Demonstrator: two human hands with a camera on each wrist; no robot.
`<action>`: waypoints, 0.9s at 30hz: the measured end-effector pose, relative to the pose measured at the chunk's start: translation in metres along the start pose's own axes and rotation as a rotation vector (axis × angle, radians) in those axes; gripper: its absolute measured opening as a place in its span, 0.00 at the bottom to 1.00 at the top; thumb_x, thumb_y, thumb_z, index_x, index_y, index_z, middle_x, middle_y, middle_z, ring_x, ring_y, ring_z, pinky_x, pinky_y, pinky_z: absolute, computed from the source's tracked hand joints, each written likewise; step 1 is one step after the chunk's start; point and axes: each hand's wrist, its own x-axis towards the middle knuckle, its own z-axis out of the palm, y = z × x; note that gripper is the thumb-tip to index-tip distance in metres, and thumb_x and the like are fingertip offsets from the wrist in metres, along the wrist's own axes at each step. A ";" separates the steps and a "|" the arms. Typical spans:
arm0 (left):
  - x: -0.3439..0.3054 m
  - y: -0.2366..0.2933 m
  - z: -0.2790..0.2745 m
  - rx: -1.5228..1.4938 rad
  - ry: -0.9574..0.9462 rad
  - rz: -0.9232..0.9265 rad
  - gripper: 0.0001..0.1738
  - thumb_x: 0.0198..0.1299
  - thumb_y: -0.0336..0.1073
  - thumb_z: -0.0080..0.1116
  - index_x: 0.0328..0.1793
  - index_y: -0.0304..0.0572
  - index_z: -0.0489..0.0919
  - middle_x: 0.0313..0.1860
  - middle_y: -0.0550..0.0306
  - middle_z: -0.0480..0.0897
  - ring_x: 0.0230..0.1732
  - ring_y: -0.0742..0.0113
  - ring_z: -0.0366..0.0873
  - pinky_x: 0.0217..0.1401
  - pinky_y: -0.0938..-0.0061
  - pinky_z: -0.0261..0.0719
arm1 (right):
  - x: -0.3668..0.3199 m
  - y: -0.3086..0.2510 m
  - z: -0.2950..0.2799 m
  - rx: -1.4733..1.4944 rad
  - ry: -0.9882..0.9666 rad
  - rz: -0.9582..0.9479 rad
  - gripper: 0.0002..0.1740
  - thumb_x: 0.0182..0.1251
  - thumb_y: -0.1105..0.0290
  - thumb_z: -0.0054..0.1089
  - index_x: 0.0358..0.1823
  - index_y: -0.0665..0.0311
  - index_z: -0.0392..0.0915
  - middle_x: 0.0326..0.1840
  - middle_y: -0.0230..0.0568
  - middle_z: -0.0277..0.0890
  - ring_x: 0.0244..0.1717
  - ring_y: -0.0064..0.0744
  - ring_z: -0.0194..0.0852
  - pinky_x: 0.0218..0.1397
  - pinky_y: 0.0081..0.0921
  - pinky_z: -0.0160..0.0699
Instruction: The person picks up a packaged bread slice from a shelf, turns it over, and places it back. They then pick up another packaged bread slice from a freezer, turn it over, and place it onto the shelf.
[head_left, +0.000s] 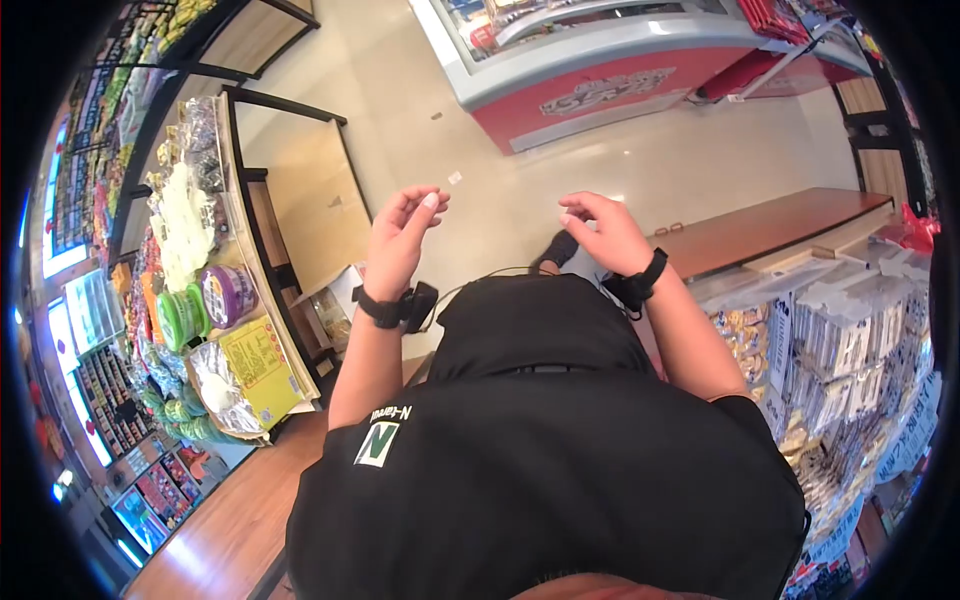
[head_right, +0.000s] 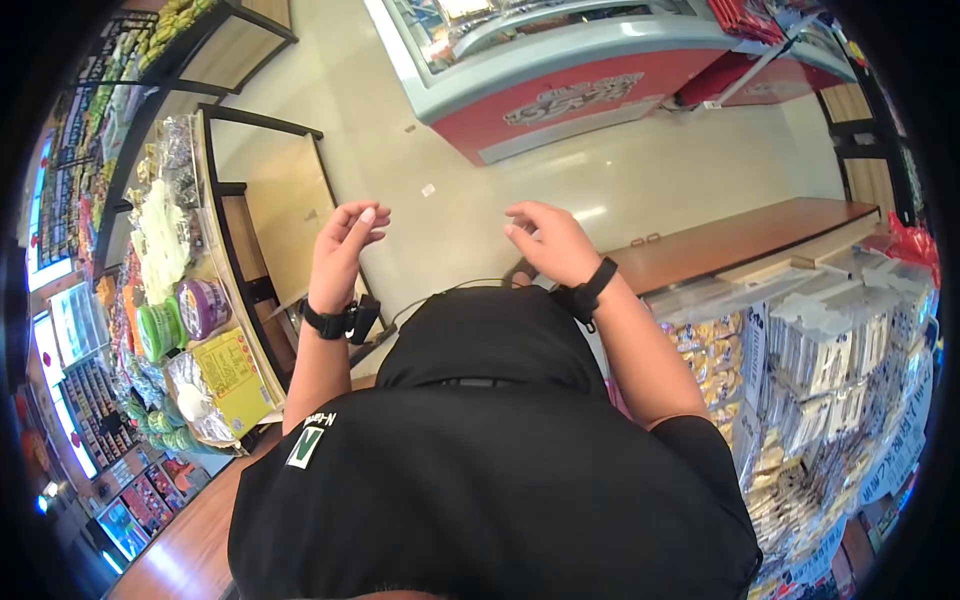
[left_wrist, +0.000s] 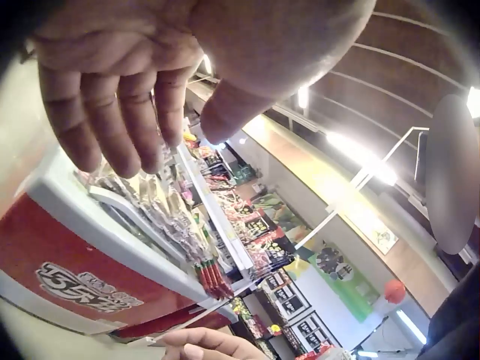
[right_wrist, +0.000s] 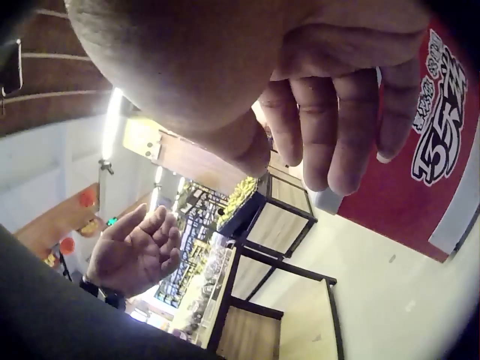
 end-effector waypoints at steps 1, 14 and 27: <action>0.010 0.009 0.008 -0.013 -0.025 0.040 0.16 0.74 0.40 0.56 0.60 0.37 0.77 0.53 0.53 0.85 0.55 0.65 0.81 0.59 0.71 0.77 | 0.004 0.008 -0.007 0.093 0.027 0.024 0.17 0.69 0.65 0.63 0.54 0.68 0.80 0.43 0.50 0.85 0.41 0.38 0.85 0.48 0.31 0.83; 0.152 0.039 0.029 0.044 -0.209 0.017 0.18 0.72 0.41 0.59 0.61 0.39 0.77 0.54 0.56 0.85 0.54 0.69 0.81 0.57 0.73 0.77 | 0.032 0.044 -0.048 0.345 0.219 0.218 0.17 0.70 0.66 0.64 0.53 0.71 0.80 0.41 0.39 0.84 0.40 0.24 0.79 0.47 0.26 0.80; 0.453 0.063 0.028 0.381 -0.064 0.304 0.36 0.61 0.47 0.69 0.64 0.22 0.75 0.57 0.37 0.83 0.55 0.56 0.83 0.59 0.67 0.80 | 0.226 0.014 -0.042 0.704 0.324 0.372 0.18 0.72 0.62 0.63 0.55 0.67 0.79 0.43 0.35 0.82 0.40 0.23 0.79 0.46 0.23 0.78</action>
